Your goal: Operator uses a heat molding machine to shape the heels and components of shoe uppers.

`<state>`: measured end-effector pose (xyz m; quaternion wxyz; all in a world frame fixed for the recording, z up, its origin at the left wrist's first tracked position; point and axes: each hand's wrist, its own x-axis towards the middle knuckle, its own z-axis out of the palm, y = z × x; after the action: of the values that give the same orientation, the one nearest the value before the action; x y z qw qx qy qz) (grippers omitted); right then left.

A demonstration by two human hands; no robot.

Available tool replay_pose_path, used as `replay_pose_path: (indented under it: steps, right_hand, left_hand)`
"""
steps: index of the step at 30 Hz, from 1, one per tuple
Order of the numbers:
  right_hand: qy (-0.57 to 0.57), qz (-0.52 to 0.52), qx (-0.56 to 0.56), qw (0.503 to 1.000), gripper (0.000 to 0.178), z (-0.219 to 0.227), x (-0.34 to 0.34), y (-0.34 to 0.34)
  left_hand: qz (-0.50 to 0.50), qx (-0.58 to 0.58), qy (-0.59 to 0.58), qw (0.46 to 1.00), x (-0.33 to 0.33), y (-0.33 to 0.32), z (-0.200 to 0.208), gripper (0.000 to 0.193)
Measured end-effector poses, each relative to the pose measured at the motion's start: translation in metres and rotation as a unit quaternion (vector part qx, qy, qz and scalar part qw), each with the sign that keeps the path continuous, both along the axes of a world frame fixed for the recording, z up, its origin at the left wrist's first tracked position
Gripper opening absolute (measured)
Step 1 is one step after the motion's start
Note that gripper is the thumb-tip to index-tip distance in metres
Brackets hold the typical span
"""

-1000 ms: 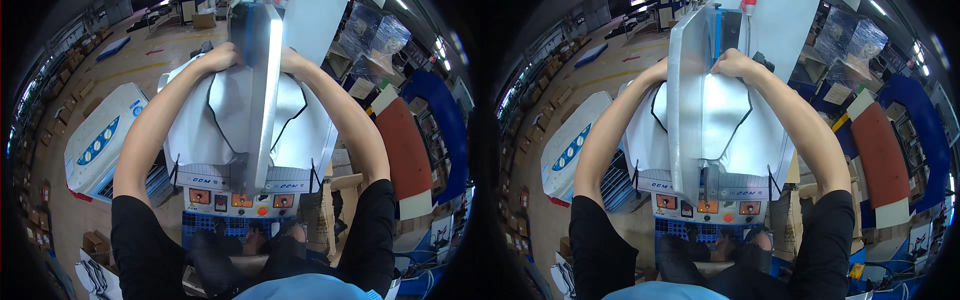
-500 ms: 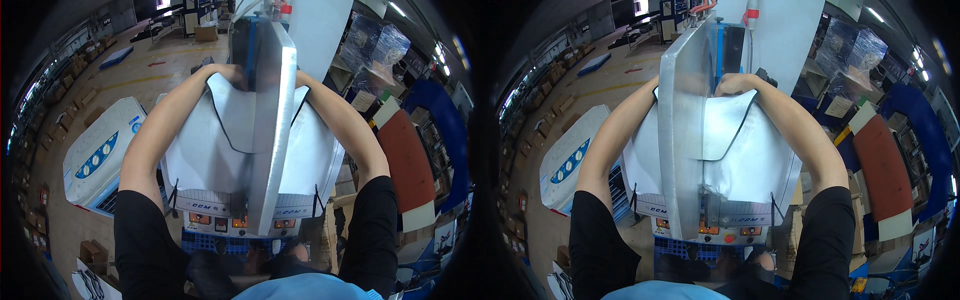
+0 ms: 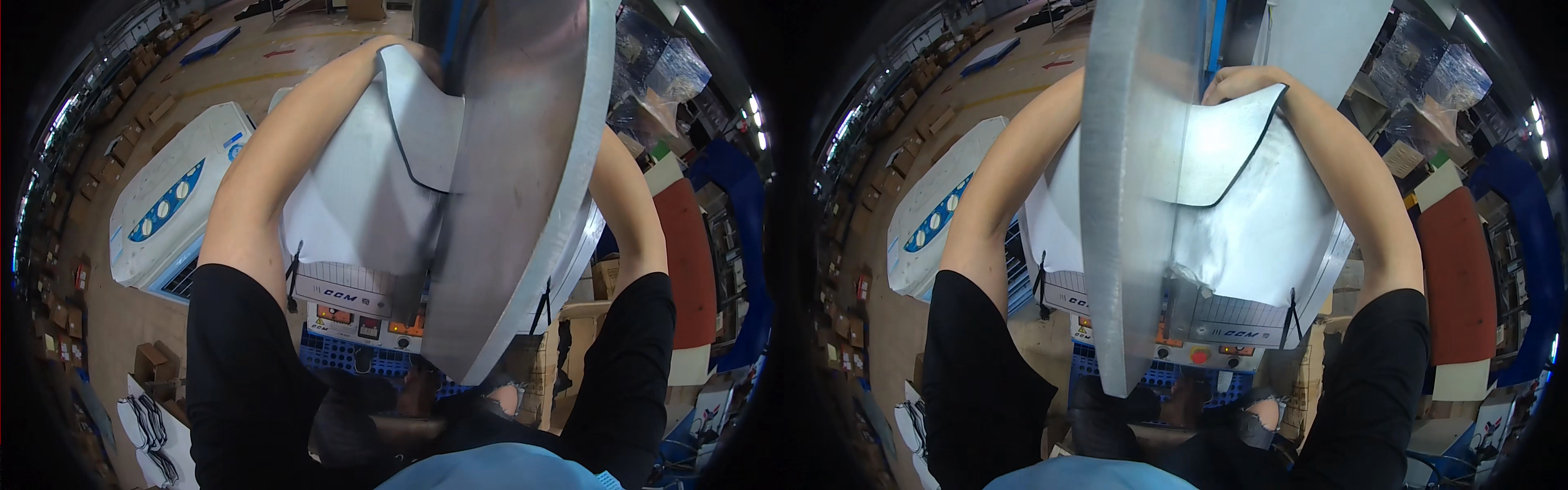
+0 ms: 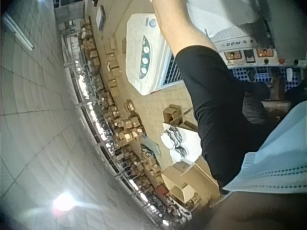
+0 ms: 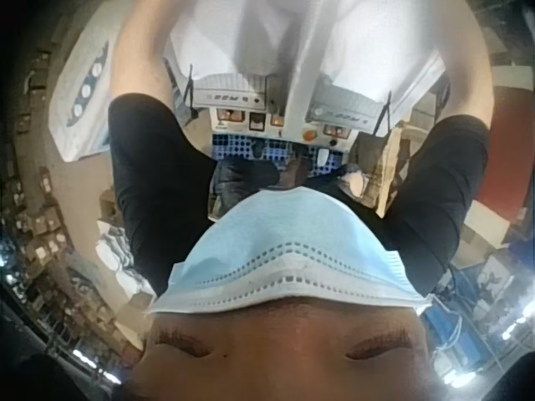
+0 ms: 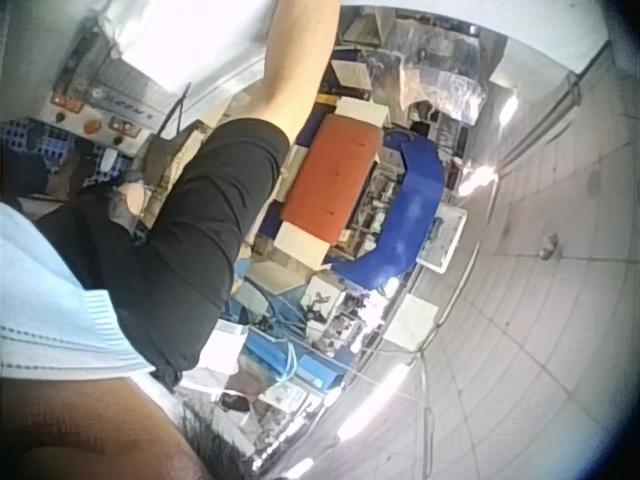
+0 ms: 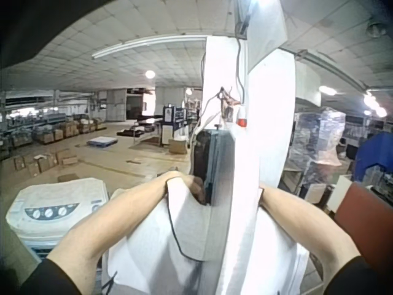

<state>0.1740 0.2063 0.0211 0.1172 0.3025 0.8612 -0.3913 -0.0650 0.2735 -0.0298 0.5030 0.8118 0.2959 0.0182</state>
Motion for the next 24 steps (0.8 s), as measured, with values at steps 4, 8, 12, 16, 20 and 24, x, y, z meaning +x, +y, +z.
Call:
replay_pose_path:
  steps: [4, 8, 12, 16, 20, 24]
  right_hand:
    - [0.012, 0.025, 0.022, 0.999, 0.031, 0.007, -0.027, -0.019]
    - [-0.012, -0.051, 0.062, 0.997, 0.032, 0.001, -0.005, -0.018]
    - [0.020, -0.023, 0.066, 0.997, 0.032, 0.006, -0.011, -0.023]
    - [0.027, -0.013, 0.073, 0.997, 0.032, 0.001, -0.024, -0.025]
    - [0.019, -0.025, 0.085, 0.996, 0.032, -0.001, -0.005, -0.014]
    - [0.017, -0.007, 0.075, 0.997, 0.033, -0.005, -0.024, -0.009]
  left_hand:
    - [-0.064, 0.035, -0.045, 0.996, -0.043, -0.011, -0.007, 0.031]
    - [-0.201, 0.262, -0.041, 0.943, -0.013, -0.023, -0.003, 0.033]
    - [-0.131, 0.219, 0.036, 0.966, -0.021, -0.024, -0.004, 0.034]
    - [0.080, 0.079, 0.058, 0.992, -0.019, -0.043, 0.012, 0.039]
    - [0.106, 0.095, 0.044, 0.989, 0.012, -0.079, 0.034, 0.043]
    - [0.115, 0.133, 0.078, 0.981, -0.004, -0.089, 0.032, 0.043]
